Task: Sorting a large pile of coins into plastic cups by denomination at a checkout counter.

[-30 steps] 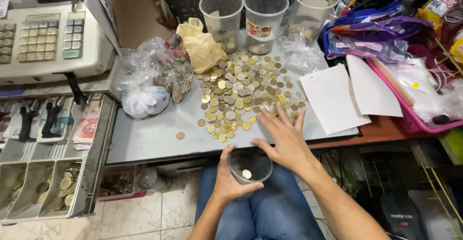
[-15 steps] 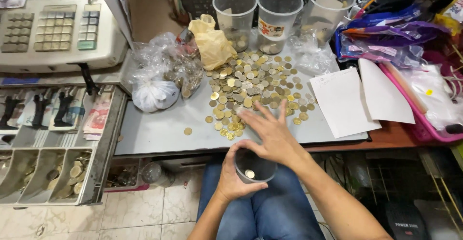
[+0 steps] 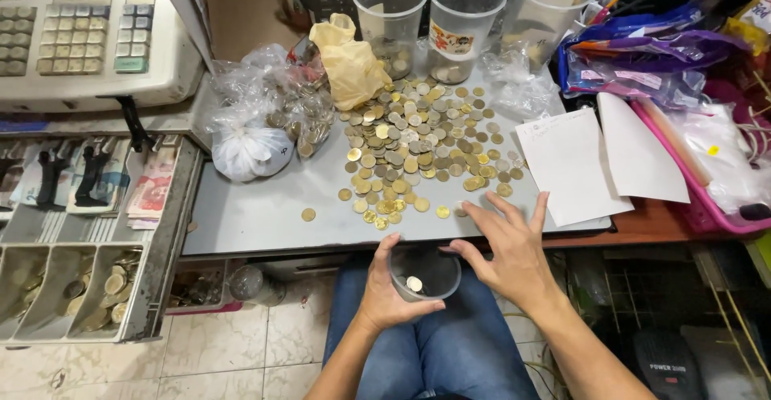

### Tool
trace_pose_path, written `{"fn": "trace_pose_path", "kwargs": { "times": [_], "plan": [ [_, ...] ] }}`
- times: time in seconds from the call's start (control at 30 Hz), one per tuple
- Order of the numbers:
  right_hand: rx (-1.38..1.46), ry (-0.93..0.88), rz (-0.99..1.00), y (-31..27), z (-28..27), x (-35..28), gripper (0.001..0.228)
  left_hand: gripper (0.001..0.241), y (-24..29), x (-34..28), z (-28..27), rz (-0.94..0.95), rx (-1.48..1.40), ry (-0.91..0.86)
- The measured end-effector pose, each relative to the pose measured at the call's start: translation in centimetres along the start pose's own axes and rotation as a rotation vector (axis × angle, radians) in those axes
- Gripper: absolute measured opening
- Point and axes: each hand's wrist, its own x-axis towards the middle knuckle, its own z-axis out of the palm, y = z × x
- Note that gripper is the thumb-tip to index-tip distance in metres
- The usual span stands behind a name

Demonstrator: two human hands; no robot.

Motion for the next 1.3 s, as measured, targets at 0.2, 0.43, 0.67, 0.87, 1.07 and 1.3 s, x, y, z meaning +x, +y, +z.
{"fn": "trace_pose_path", "kwargs": {
  "times": [0.2, 0.43, 0.67, 0.87, 1.07, 1.3],
  "plan": [
    [0.452, -0.227, -0.077, -2.0, -0.7, 0.4, 0.06, 0.127, -0.4, -0.1, 0.3, 0.032, -0.015, 0.019],
    [0.38, -0.294, -0.278, -2.4, 3.7, 4.7, 0.053, 0.125, 0.7, 0.3, -0.2, 0.071, -0.001, 0.032],
    [0.272, -0.25, -0.146, -1.7, 2.8, 4.2, 0.061, 0.128, 0.1, 0.0, -0.1, 0.042, -0.021, 0.017],
    [0.471, -0.249, -0.116, -1.7, -0.7, 2.0, 0.043, 0.129, -0.7, -0.1, 0.1, -0.003, -0.004, 0.005],
    [0.371, -0.257, -0.104, 0.3, 1.9, 7.0, 0.069, 0.13, -0.2, -0.3, 0.0, -0.027, 0.037, 0.005],
    [0.139, -0.22, 0.107, 2.9, 2.9, 7.2, 0.08, 0.129, -0.4, -0.1, -0.2, -0.015, 0.042, -0.012]
  ]
}}
